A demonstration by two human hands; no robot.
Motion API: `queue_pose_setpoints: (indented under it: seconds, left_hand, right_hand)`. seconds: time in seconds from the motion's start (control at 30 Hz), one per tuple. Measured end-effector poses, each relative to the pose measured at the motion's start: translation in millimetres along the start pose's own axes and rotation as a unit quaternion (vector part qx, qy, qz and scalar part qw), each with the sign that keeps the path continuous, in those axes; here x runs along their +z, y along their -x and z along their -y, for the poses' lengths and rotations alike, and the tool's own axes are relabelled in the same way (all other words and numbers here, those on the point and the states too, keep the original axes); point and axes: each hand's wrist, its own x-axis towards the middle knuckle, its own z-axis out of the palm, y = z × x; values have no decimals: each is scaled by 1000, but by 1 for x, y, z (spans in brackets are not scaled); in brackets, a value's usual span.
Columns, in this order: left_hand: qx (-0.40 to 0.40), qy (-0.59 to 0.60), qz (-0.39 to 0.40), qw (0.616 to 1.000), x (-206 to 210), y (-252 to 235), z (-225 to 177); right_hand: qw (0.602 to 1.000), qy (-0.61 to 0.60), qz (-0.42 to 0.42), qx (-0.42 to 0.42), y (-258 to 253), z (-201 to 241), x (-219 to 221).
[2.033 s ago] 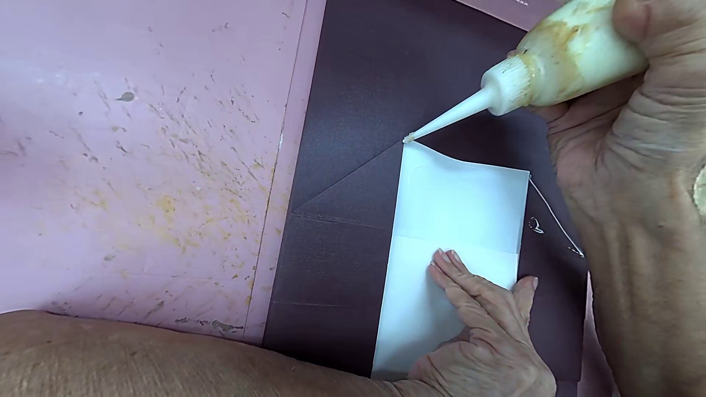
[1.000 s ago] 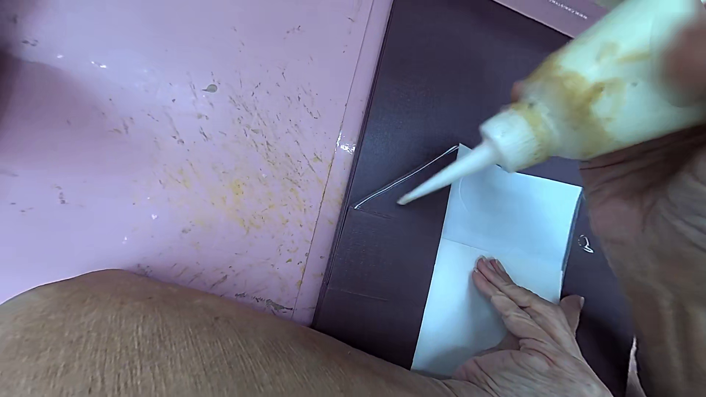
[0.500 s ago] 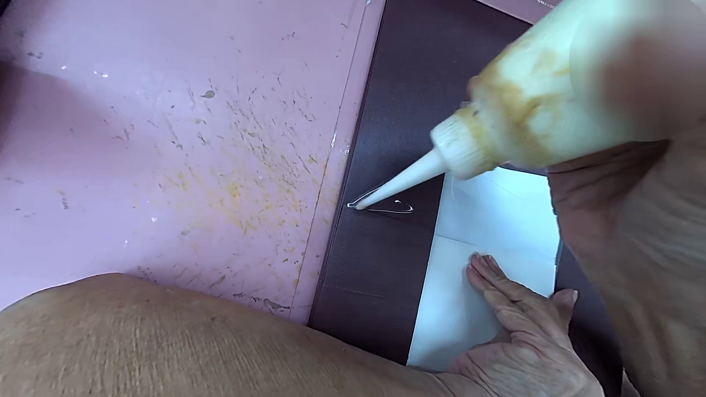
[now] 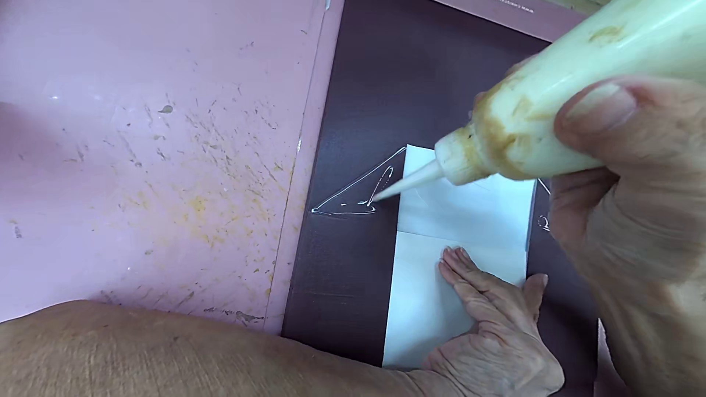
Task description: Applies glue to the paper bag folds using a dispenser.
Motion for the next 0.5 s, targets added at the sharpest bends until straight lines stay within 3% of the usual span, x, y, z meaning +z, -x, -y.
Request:
queue_pose_setpoints:
  seconds: [0.1, 0.23, 0.33, 0.5]
  left_hand:
    - [38, 18, -1, 999, -1, 0, 7]
    - [43, 27, -30, 998, 4, 4, 10]
    - [43, 36, -49, 997, 9, 6, 8]
    - [65, -24, -36, 997, 8, 5, 11]
  right_hand:
    - [1000, 20, -14, -16, 1, 3, -3]
    - [998, -37, 40, -39, 4, 3, -18]
    - [999, -20, -2, -48, 17, 8, -60]
    - [985, 111, -102, -86, 41, 8, -140]
